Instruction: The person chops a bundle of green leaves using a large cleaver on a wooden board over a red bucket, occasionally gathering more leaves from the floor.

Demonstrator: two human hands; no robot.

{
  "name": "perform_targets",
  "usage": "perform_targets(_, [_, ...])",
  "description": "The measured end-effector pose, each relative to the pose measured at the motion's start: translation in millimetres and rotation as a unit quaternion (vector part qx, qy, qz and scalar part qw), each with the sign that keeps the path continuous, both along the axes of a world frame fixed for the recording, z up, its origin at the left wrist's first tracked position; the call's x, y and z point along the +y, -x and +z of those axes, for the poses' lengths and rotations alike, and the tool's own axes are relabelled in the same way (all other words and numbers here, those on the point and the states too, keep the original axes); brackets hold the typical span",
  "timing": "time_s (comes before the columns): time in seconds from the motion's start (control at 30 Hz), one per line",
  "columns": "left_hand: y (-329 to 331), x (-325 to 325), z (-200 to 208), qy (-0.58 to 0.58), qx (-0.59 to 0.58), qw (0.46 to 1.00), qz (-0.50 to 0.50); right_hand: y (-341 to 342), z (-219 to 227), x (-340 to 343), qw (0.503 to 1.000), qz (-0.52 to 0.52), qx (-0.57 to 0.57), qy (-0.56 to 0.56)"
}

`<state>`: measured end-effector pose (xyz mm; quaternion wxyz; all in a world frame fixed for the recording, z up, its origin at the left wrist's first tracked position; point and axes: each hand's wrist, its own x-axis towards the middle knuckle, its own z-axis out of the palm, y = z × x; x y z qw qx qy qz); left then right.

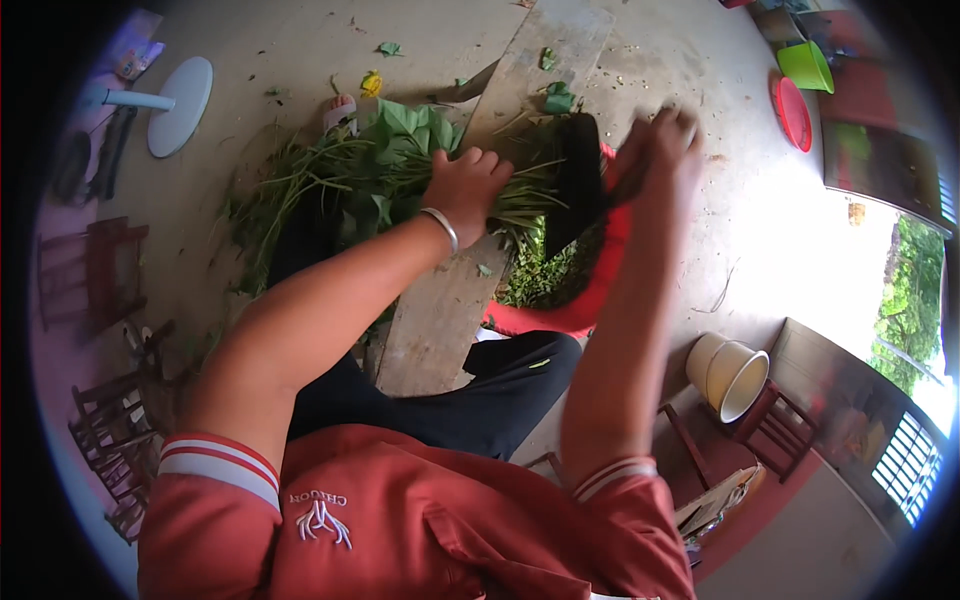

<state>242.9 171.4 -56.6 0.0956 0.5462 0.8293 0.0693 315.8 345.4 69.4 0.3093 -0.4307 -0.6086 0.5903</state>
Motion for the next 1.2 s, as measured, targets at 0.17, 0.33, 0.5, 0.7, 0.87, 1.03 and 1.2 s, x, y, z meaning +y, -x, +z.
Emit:
perform_targets(0.17, [10,-9,-2,-0.041,-0.012,0.999,0.009,-37,-34,-77,0.999,0.025,0.031,-0.023])
perform_targets(0.33, [18,-25,5,-0.112,-0.084,0.986,-0.088,-14,-29,67,0.986,0.092,0.11,0.079])
perform_targets(0.5, [7,-12,7,-0.069,-0.062,0.994,-0.064,39,-19,133,0.97,0.13,0.079,0.189])
perform_targets(0.7, [-7,6,-4,-0.036,0.011,0.999,0.016,-11,-33,4,0.997,0.017,0.071,0.022])
perform_targets(0.87, [4,0,-1,-0.034,-0.017,0.999,0.001,-48,-51,-65,0.999,0.023,0.009,-0.042])
perform_targets(1.03, [2,-22,12,-0.026,-0.025,0.994,-0.104,-6,-26,68,0.996,0.078,0.037,-0.023])
perform_targets(1.2, [-1,-8,7,-0.028,-0.035,0.995,-0.09,45,-27,147,0.985,0.148,-0.023,0.088])
